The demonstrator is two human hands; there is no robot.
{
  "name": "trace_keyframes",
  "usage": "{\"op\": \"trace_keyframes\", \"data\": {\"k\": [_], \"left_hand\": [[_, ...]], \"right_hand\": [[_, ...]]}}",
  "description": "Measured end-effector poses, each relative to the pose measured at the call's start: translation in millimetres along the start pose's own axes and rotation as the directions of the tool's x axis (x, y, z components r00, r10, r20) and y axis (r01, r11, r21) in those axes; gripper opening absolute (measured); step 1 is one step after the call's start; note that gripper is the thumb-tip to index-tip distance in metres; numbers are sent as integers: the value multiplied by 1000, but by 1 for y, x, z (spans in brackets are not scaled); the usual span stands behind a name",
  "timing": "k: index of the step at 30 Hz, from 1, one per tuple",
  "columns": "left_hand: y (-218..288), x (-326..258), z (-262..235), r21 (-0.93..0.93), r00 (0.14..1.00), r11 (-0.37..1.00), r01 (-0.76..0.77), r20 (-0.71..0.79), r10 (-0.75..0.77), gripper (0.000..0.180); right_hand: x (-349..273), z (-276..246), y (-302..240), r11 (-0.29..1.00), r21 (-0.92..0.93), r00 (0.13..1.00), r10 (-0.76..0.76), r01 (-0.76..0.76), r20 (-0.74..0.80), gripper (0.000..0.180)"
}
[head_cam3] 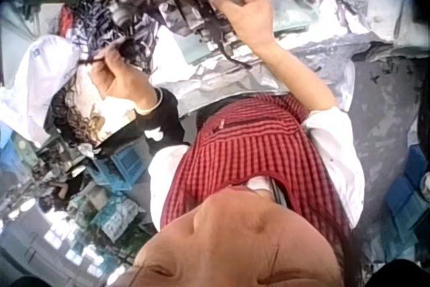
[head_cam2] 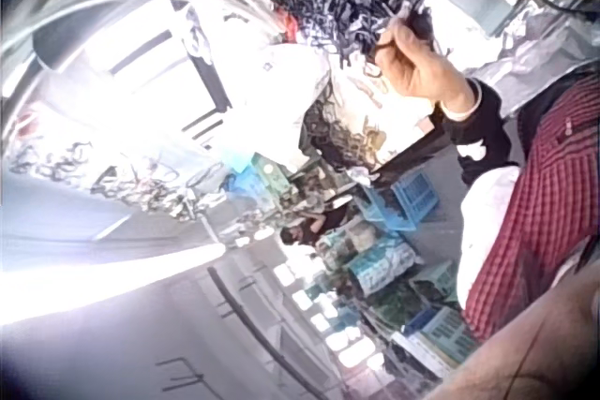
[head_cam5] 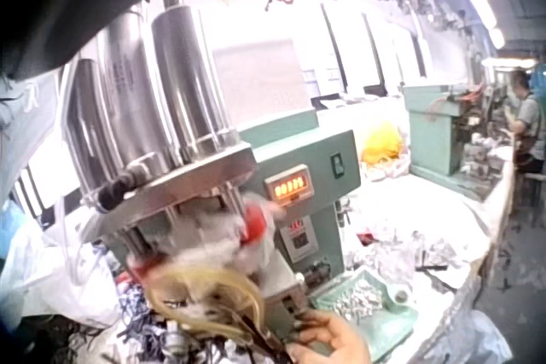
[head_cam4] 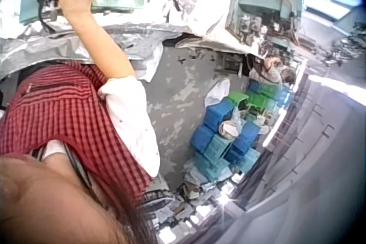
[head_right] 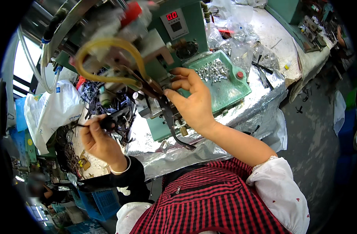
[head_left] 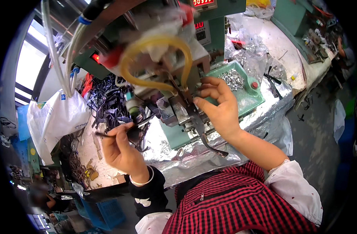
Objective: The person repeatedly picks dark shoelaces and small metal aglets from a tray, inserts the aglets into the lace ends, and uses a press machine to crimp them. The finished laces are placed into a white sack on the floor.
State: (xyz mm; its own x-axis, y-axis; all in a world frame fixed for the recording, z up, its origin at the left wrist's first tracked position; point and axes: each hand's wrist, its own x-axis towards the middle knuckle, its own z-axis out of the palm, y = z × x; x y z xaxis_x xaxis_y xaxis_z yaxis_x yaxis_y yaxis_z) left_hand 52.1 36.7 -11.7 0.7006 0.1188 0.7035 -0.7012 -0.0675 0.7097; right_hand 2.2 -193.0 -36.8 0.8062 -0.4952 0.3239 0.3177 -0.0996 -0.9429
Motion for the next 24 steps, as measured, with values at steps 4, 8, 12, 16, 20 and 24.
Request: {"op": "trace_keyframes", "data": {"k": [4,8,12,16,20,24], "left_hand": [[31,32,33,13,975,981,-195,113,192,8],[49,17,46,-9,913,938,-348,224,341,5],[41,-19,56,41,619,775,-630,629,471,19],[23,-38,63,12,553,696,-718,616,560,27],[15,-38,63,-19,562,730,-683,624,542,31],[17,-36,60,-20,505,692,-722,668,546,31]], "right_hand": [[-6,10,-31,995,103,999,2,-8,54,52],[-20,-1,-58,979,184,982,61,-94,177,55],[6,-39,-18,924,-298,963,-186,240,197,36],[9,-84,34,710,-703,985,88,42,148,29],[11,-115,51,762,-630,984,-177,151,22,29],[16,-126,50,835,-550,985,-110,18,-134,26]]}}
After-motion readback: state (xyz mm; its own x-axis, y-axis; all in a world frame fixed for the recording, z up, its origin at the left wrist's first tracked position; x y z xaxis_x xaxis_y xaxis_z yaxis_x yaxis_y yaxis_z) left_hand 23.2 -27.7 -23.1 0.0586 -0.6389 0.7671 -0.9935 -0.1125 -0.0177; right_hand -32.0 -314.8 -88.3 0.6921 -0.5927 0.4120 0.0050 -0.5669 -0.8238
